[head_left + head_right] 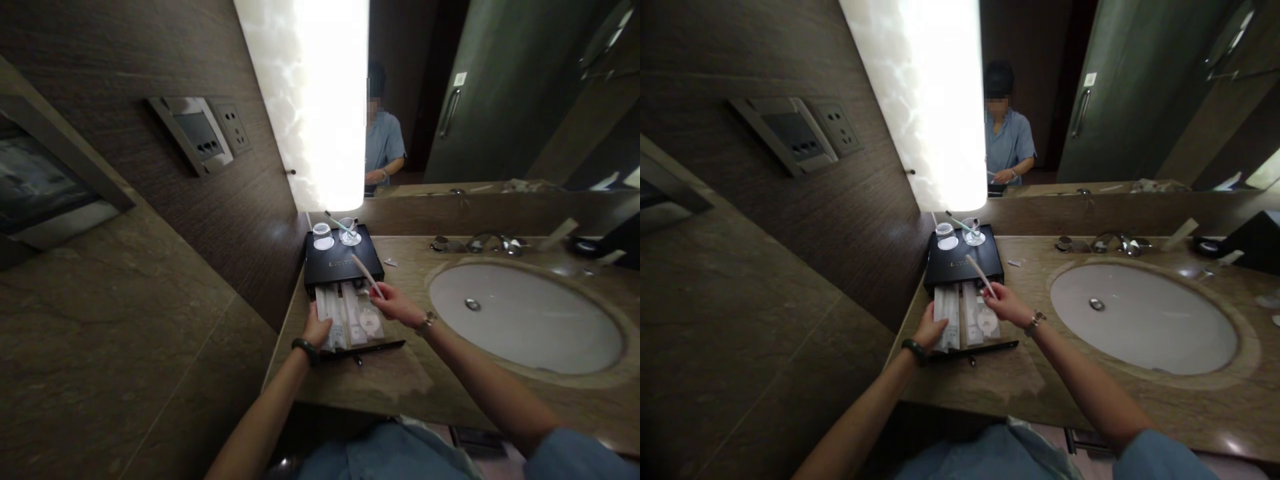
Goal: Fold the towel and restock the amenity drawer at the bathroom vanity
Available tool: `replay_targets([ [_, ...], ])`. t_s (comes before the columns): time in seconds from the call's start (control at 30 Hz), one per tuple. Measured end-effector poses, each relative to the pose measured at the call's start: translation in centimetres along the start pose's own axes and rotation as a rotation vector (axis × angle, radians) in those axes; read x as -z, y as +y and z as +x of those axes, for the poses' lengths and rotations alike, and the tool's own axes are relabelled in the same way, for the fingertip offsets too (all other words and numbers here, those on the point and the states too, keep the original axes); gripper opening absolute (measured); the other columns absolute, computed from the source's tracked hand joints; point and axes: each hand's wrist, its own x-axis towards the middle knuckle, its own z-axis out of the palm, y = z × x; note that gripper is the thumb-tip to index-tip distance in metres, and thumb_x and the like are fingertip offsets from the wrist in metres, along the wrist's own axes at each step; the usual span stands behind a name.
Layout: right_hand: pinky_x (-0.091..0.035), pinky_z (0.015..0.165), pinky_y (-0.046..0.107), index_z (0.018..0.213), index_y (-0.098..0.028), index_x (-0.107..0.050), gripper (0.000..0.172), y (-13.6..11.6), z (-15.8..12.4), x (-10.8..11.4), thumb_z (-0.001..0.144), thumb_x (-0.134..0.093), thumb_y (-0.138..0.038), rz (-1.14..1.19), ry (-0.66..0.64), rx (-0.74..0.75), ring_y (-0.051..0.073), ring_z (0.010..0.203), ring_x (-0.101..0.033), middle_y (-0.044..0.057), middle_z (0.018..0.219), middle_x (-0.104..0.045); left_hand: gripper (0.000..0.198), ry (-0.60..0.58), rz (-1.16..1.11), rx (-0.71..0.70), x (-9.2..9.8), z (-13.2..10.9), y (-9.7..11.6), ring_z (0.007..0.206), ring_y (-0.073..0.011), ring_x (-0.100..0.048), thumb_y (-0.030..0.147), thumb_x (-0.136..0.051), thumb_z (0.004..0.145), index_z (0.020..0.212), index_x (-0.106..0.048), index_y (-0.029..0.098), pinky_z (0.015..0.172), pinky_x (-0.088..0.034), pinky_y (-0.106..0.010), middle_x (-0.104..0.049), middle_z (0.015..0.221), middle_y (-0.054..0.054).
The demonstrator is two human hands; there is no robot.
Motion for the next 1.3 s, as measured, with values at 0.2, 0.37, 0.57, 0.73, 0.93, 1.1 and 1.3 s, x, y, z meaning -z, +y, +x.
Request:
replay_targets([
  [0.2,-0.020,0.040,0.017,0.090,-0.020,-0.043,0.041,4.5,-9.3,2.0,0.074,-0.065,-0.050,0.713,0.225,-0.148,0.003,0.042,-0.024,-0.013,0.055,-0.032,0.078,0.019,0.214,-0.052,0.4,1.7,-0.7,0.132,-0.0276,-0.048,-0.005,-0.045,0.074,0.148,-0.021,0.003,0.115,-0.034,-0.042,-0.042,0.146,-0.026],
  [0.37,-0.019,0.038,0.017,0.089,-0.020,-0.045,0.058,6.7,-15.0,0.0,0.061,-0.074,-0.062,0.845,0.408,-0.304,0.002,0.040,-0.025,-0.012,0.053,-0.037,0.074,-0.032,0.501,-0.265,1.3,-0.1,-0.3,0.148,-0.0228,-0.019,-0.006,-0.044,0.070,0.143,-0.038,0.003,0.123,-0.013,-0.033,-0.024,0.158,-0.017],
  [0.57,-0.014,0.037,0.017,0.088,-0.021,-0.046,0.065,6.8,-17.6,-2.8,0.055,-0.076,-0.067,0.943,0.430,-0.396,0.002,0.037,-0.021,-0.014,0.048,-0.030,0.056,-0.226,1.120,-0.555,1.0,1.7,1.0,0.140,-0.0346,-0.033,0.002,-0.043,0.078,0.129,-0.061,0.019,0.118,-0.018,-0.055,-0.055,0.140,-0.009],
  [0.73,-0.012,0.037,0.017,0.089,-0.021,-0.045,0.058,7.3,-17.7,-5.0,0.064,-0.073,-0.066,1.001,0.346,-0.337,0.002,0.038,-0.016,-0.014,0.048,-0.027,0.044,-0.296,1.152,-0.568,1.3,2.2,0.5,0.116,-0.0320,-0.055,0.000,-0.047,0.075,0.098,-0.077,0.024,0.114,-0.024,-0.056,-0.066,0.125,-0.009],
  [0.93,-0.011,0.037,0.017,0.087,-0.021,-0.045,0.060,7.0,-17.8,-6.0,0.064,-0.073,-0.067,1.031,0.332,-0.320,0.001,0.038,-0.015,-0.014,0.049,-0.027,0.045,-0.284,1.043,-0.572,1.8,0.8,0.1,0.109,-0.0290,-0.059,0.002,-0.043,0.079,0.108,-0.072,0.020,0.110,-0.030,-0.054,-0.069,0.119,-0.011],
  [1.1,-0.011,0.037,0.016,0.086,-0.020,-0.051,0.053,5.6,-18.3,-6.2,0.066,-0.076,-0.062,1.097,0.308,-0.310,0.001,0.040,-0.012,-0.014,0.048,-0.023,0.032,-0.330,0.926,-0.606,-0.9,-2.0,1.6,0.105,-0.0296,-0.058,0.008,-0.047,0.080,0.100,-0.072,0.011,0.097,-0.042,-0.044,-0.069,0.108,-0.017],
  [1.3,-0.020,0.038,0.012,0.112,-0.025,-0.064,0.060,4.3,-20.4,-6.2,0.060,-0.087,-0.045,1.461,0.422,-0.404,0.002,0.046,-0.014,-0.010,0.056,-0.022,0.024,-0.564,0.180,0.029,-1.5,-10.1,-5.0,0.075,-0.0213,-0.058,0.041,-0.065,0.071,0.073,-0.062,0.016,0.067,-0.048,-0.034,-0.062,0.074,-0.007],
])
